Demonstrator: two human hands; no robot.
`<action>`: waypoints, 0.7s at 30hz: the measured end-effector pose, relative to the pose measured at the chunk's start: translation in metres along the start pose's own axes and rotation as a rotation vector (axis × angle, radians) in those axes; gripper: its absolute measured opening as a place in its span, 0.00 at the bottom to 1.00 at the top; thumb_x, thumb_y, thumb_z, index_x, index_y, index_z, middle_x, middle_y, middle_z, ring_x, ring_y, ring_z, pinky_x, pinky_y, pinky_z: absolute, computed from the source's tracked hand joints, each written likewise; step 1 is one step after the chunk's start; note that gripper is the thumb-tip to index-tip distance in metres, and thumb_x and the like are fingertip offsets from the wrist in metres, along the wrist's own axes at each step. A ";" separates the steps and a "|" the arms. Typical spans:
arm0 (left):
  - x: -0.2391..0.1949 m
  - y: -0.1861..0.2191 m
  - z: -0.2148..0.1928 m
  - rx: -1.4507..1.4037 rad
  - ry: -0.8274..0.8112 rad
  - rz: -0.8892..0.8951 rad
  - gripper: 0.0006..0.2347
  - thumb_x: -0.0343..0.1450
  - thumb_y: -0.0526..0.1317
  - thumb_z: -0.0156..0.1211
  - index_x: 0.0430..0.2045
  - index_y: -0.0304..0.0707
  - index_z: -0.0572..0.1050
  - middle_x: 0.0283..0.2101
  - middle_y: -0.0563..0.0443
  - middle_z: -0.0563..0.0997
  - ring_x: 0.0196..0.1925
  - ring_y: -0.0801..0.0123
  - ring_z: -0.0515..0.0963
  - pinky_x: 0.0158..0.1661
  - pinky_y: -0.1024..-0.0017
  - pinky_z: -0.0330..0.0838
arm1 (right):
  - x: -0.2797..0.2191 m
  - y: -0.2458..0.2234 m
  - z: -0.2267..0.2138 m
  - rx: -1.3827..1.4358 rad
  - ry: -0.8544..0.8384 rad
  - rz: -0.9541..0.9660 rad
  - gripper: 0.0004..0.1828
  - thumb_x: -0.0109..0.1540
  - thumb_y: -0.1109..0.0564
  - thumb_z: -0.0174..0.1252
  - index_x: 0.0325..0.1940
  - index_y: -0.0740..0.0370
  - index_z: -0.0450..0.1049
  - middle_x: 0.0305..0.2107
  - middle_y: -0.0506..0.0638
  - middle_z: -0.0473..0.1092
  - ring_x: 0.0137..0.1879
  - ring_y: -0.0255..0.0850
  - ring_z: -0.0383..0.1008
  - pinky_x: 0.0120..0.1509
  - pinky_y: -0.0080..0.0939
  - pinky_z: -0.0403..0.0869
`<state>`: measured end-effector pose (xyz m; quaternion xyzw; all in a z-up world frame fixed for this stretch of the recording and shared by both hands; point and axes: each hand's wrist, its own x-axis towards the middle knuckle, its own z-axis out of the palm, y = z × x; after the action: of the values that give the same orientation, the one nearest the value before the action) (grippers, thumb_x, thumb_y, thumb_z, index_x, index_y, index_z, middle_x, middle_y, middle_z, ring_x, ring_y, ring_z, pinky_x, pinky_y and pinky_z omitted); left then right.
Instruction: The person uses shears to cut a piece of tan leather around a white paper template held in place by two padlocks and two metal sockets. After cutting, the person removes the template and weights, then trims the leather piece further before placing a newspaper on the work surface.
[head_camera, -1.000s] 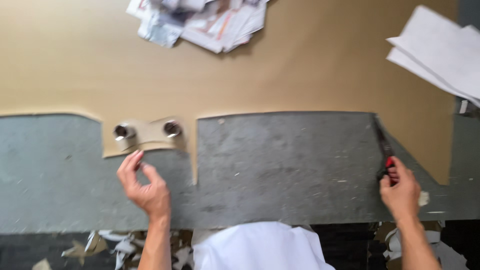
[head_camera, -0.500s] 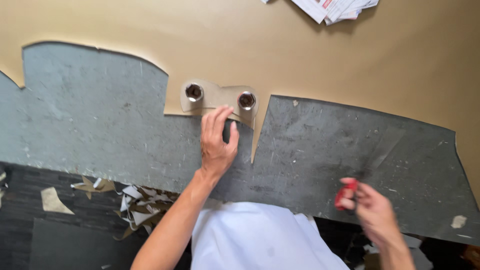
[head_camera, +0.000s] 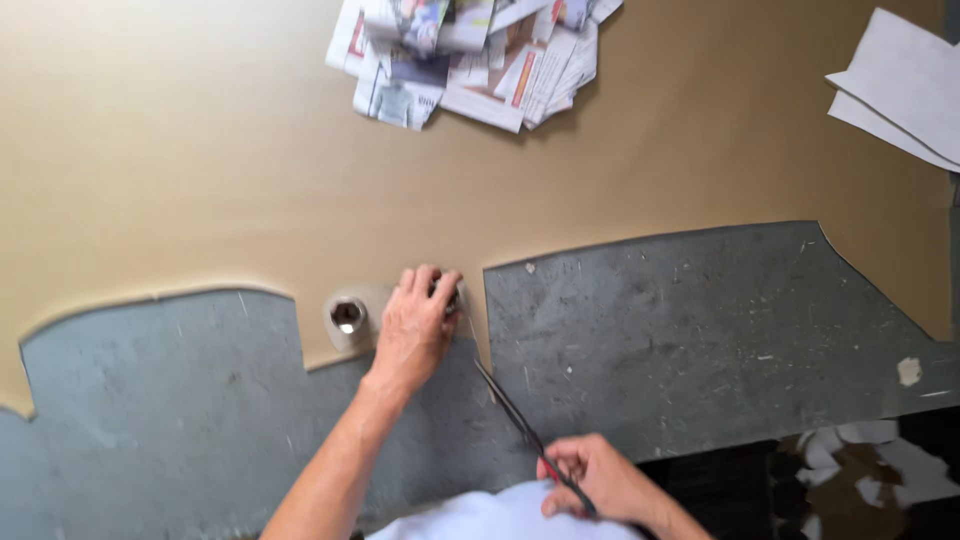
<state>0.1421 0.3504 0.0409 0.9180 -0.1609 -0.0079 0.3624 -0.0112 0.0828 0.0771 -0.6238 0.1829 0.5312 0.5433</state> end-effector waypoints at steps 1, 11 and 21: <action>0.004 -0.004 -0.002 -0.003 -0.015 0.009 0.23 0.59 0.31 0.69 0.49 0.40 0.72 0.47 0.44 0.72 0.51 0.50 0.72 0.48 0.57 0.71 | 0.002 0.008 0.011 0.018 0.014 0.015 0.14 0.54 0.64 0.74 0.39 0.66 0.76 0.18 0.43 0.72 0.21 0.26 0.66 0.26 0.29 0.63; 0.009 -0.021 -0.002 -0.080 -0.086 0.068 0.16 0.60 0.32 0.70 0.38 0.35 0.71 0.46 0.44 0.70 0.49 0.51 0.71 0.46 0.57 0.70 | 0.084 0.100 0.108 0.480 0.164 -0.099 0.21 0.51 0.60 0.76 0.44 0.67 0.75 0.21 0.44 0.74 0.26 0.29 0.71 0.32 0.30 0.68; 0.018 -0.027 -0.014 -0.160 -0.144 0.114 0.15 0.59 0.30 0.70 0.38 0.36 0.75 0.45 0.44 0.71 0.47 0.51 0.72 0.45 0.58 0.71 | 0.126 0.067 0.169 0.666 0.270 -0.197 0.22 0.54 0.58 0.74 0.48 0.66 0.74 0.22 0.46 0.73 0.27 0.32 0.74 0.33 0.32 0.71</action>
<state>0.1683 0.3725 0.0351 0.8726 -0.2371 -0.0660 0.4218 -0.0975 0.2512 -0.0379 -0.4919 0.3547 0.3006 0.7361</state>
